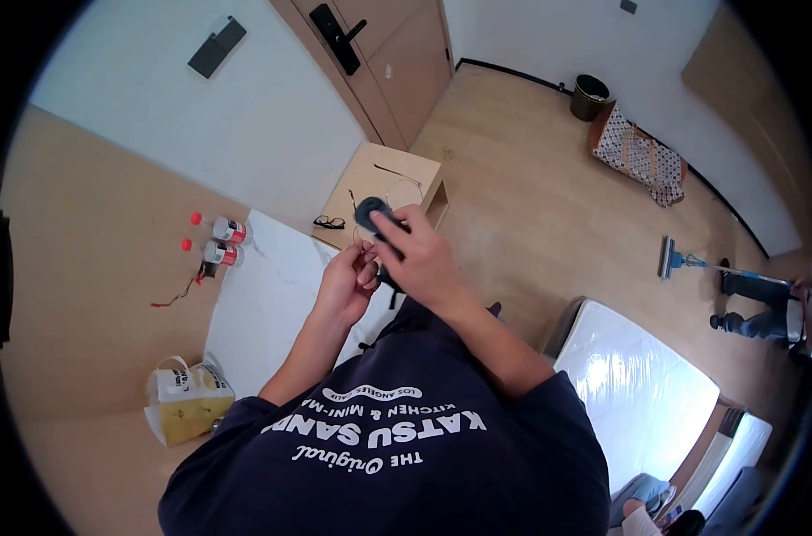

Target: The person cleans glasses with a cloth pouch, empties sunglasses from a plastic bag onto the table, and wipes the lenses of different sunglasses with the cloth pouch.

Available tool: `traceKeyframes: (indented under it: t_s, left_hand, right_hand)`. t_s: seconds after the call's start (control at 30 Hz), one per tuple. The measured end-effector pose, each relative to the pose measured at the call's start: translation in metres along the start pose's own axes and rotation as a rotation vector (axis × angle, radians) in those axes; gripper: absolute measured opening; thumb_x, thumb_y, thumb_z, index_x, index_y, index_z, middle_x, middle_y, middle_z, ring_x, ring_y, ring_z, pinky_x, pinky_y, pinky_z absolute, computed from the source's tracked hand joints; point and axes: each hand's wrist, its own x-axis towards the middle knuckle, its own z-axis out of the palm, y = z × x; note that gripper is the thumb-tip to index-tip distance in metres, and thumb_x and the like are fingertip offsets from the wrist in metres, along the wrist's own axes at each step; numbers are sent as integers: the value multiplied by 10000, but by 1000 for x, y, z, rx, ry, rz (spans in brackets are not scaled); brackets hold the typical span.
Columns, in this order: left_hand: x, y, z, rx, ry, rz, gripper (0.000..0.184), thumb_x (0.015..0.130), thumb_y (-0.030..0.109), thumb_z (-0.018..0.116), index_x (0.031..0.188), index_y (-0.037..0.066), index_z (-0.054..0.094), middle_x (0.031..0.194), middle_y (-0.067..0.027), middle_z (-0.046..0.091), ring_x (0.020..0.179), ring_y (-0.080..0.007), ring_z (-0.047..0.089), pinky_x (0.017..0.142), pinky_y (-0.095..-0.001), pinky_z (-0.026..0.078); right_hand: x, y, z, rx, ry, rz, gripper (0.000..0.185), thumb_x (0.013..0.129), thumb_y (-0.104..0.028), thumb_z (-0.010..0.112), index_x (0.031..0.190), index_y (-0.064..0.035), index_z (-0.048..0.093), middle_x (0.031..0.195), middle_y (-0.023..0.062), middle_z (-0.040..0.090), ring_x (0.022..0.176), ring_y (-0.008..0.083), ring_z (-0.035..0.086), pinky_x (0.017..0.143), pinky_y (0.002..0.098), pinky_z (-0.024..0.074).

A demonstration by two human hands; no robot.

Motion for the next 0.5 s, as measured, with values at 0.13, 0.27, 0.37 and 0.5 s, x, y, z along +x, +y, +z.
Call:
traceKeyframes:
  t_s: [0.13, 0.27, 0.37, 0.5]
  left_hand:
    - [0, 7, 1, 29, -51, 30, 173, 1045, 174, 401, 983, 69, 524, 1066, -142, 689, 488, -68, 371, 474, -227, 318]
    - [-6, 12, 4, 24, -68, 32, 182, 1042, 174, 403, 971, 62, 527, 969, -98, 677, 496, -69, 379, 476, -228, 318]
    - [-2, 10, -2, 8, -46, 32, 178, 1033, 168, 415, 956, 59, 533, 891, -56, 638, 507, -65, 387, 480, -225, 322]
    - [4, 7, -8, -37, -38, 4, 193, 1043, 186, 417, 943, 62, 527, 762, -14, 553, 509, -78, 402, 475, -237, 311]
  right_hand:
    - [16, 18, -6, -72, 169, 155, 339, 825, -65, 723, 1163, -55, 698, 964, 130, 589, 848, 276, 635, 687, 356, 518]
    - [19, 25, -15, -169, 213, 97, 308, 834, -70, 723, 1141, -42, 704, 960, 119, 602, 823, 277, 635, 673, 359, 511]
    - [6, 0, 1, -34, 67, -20, 301, 837, -78, 723, 1137, -54, 708, 978, 107, 605, 793, 267, 640, 648, 351, 520]
    - [-1, -3, 3, 32, -111, -48, 361, 821, -86, 746, 1179, -85, 704, 1008, 112, 609, 827, 261, 646, 687, 337, 526]
